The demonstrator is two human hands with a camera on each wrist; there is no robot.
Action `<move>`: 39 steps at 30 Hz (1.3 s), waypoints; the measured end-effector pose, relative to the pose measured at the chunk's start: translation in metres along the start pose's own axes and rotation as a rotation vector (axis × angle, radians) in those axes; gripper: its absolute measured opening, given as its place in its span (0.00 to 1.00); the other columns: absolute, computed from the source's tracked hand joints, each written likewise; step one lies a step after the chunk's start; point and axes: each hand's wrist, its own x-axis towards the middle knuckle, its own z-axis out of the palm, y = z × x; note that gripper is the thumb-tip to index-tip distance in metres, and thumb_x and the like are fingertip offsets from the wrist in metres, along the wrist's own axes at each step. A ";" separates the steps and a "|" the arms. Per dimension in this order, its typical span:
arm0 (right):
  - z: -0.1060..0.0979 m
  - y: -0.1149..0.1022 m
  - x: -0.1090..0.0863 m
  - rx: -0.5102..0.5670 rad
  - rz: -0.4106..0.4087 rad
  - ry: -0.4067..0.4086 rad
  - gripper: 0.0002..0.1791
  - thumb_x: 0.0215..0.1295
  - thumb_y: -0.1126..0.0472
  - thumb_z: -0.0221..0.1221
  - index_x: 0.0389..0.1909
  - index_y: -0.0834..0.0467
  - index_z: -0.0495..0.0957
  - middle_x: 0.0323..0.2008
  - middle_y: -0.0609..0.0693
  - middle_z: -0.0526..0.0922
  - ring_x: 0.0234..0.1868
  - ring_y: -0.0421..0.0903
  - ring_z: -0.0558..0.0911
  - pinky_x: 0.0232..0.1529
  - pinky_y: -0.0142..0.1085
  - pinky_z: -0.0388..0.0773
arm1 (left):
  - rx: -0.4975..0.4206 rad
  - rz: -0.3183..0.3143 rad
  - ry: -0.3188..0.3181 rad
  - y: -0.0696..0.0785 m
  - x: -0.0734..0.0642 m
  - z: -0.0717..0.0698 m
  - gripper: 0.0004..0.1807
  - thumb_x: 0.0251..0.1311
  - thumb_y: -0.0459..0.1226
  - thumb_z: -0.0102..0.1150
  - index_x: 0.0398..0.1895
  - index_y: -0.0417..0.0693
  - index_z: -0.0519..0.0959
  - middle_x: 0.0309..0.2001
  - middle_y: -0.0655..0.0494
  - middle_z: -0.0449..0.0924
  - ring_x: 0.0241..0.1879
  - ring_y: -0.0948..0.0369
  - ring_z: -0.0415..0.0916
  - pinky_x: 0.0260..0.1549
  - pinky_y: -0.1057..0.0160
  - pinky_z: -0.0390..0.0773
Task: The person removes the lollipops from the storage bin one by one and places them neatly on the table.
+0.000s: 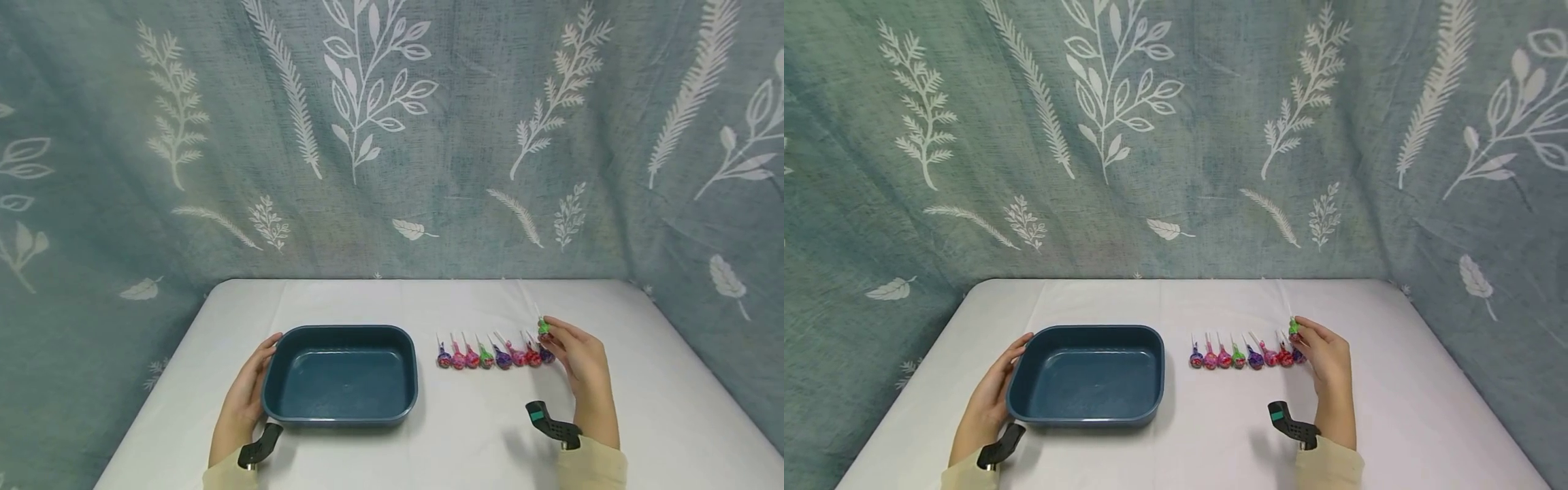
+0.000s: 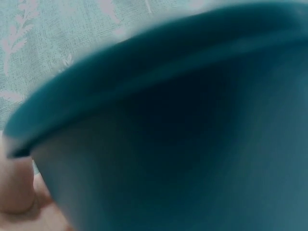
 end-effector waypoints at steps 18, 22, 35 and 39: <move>0.005 -0.020 -0.027 -0.255 0.127 0.211 0.24 0.72 0.63 0.50 0.65 0.67 0.67 0.57 0.59 0.71 0.39 0.36 0.75 0.39 0.24 0.76 | 0.033 -0.006 0.030 0.002 -0.001 0.000 0.21 0.72 0.38 0.46 0.67 0.57 0.64 0.53 0.61 0.77 0.54 0.63 0.73 0.53 0.64 0.72; 0.002 -0.015 -0.026 -0.315 0.130 0.237 0.24 0.70 0.62 0.51 0.64 0.67 0.68 0.58 0.61 0.71 0.37 0.35 0.75 0.37 0.24 0.75 | 0.047 0.000 0.023 0.004 -0.006 0.003 0.21 0.72 0.38 0.46 0.67 0.57 0.64 0.53 0.62 0.77 0.54 0.63 0.73 0.54 0.64 0.72; 0.002 -0.006 -0.027 -0.526 0.049 0.251 0.22 0.67 0.64 0.55 0.60 0.69 0.72 0.51 0.61 0.81 0.29 0.32 0.77 0.30 0.26 0.70 | 0.058 0.021 0.030 -0.001 -0.001 0.001 0.23 0.71 0.40 0.47 0.68 0.57 0.63 0.56 0.60 0.75 0.56 0.62 0.71 0.54 0.62 0.72; 0.002 -0.007 -0.027 -0.545 0.037 0.247 0.22 0.66 0.65 0.56 0.59 0.69 0.72 0.51 0.61 0.81 0.29 0.31 0.76 0.36 0.31 0.69 | 0.083 0.032 0.042 -0.002 0.001 0.000 0.25 0.70 0.41 0.49 0.69 0.57 0.63 0.59 0.59 0.73 0.58 0.60 0.70 0.55 0.60 0.72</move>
